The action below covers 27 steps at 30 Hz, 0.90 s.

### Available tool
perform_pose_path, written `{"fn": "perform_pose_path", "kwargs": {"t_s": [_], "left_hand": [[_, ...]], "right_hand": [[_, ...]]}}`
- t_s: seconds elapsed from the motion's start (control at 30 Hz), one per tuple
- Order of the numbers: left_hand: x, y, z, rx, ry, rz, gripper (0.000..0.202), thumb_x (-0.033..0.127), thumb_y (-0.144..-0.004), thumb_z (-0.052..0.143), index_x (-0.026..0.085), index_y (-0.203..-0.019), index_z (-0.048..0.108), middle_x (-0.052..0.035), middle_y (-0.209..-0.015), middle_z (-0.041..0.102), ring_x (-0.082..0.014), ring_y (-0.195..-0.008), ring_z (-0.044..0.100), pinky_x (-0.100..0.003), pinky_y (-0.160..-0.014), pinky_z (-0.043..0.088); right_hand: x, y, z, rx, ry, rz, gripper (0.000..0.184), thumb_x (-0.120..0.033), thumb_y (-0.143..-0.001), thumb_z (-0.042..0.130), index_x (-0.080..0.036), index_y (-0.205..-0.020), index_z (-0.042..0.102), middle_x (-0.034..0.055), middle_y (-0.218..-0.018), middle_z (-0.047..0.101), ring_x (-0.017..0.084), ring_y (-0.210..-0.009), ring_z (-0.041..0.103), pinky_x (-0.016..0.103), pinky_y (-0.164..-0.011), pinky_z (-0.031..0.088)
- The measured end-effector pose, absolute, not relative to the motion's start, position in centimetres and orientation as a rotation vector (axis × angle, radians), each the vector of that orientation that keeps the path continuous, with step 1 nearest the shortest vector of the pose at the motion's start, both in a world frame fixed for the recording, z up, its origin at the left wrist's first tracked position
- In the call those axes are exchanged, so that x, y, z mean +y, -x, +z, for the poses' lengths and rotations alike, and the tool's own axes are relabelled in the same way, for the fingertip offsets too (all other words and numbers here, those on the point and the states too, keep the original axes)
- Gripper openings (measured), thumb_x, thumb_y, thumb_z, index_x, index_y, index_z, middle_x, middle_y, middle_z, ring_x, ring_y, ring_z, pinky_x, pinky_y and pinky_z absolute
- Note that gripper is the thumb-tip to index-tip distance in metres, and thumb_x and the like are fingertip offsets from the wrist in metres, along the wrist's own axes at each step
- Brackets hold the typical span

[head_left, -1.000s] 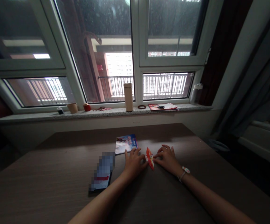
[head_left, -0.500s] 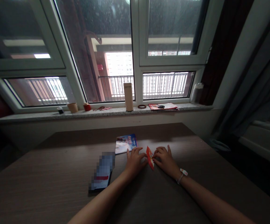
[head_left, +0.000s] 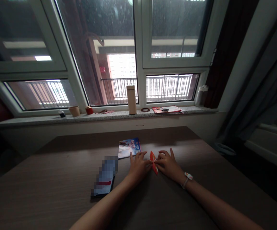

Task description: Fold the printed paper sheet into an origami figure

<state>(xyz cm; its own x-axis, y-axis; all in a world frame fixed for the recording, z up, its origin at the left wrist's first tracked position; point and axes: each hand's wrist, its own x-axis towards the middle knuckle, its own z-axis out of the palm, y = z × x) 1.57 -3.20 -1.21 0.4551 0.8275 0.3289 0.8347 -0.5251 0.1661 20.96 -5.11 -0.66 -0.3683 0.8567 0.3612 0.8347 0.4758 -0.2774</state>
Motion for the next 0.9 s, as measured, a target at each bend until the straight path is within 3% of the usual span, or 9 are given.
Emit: {"fn": "perform_pose_path", "kwargs": {"t_s": [0.23, 0.47, 0.67, 0.9], "left_hand": [[-3.1, -1.7, -1.3, -1.501, 2.648, -0.580, 0.017, 0.040, -0.086, 0.064, 0.038, -0.101, 0.072, -0.0026, -0.139, 0.049, -0.0306, -0.130, 0.039, -0.071, -0.108, 0.005], [-3.3, -1.6, -1.7, -1.600, 2.636, -0.661, 0.022, 0.041, -0.085, 0.064, 0.040, -0.106, 0.070, -0.0042, -0.138, 0.050, -0.0287, -0.129, 0.041, -0.068, -0.109, 0.011], [-3.2, -1.5, -1.8, -1.629, 2.635, -0.644, 0.022, 0.045, -0.085, 0.063, 0.045, -0.107, 0.069, -0.0030, -0.140, 0.048, -0.0289, -0.129, 0.041, -0.069, -0.108, 0.011], [-3.2, -1.6, -1.6, -1.665, 2.622, -0.628, 0.021, 0.046, -0.086, 0.061, 0.042, -0.105, 0.071, -0.0046, -0.140, 0.048, -0.0308, -0.130, 0.038, -0.069, -0.108, 0.011]], "right_hand": [[-5.0, -21.2, -0.7, -2.281, 1.410, 0.077, 0.018, -0.036, -0.088, 0.057, -0.036, -0.097, 0.072, 0.0001, -0.100, 0.066, 0.024, -0.122, 0.043, 0.060, -0.112, -0.002], [-4.7, -21.0, -1.2, -2.160, 1.482, 0.233, 0.019, -0.037, -0.086, 0.057, -0.030, -0.097, 0.072, 0.0026, -0.104, 0.064, 0.023, -0.114, 0.049, 0.061, -0.111, 0.005], [-4.6, -21.2, -1.5, -2.133, 1.473, 0.238, 0.019, -0.038, -0.085, 0.058, -0.031, -0.095, 0.072, 0.0015, -0.103, 0.066, 0.026, -0.123, 0.043, 0.061, -0.111, 0.001], [-4.6, -21.1, -1.7, -2.136, 1.474, 0.257, 0.022, -0.040, -0.087, 0.055, -0.035, -0.101, 0.071, 0.0010, -0.108, 0.065, 0.026, -0.124, 0.041, 0.063, -0.110, 0.002]]}}
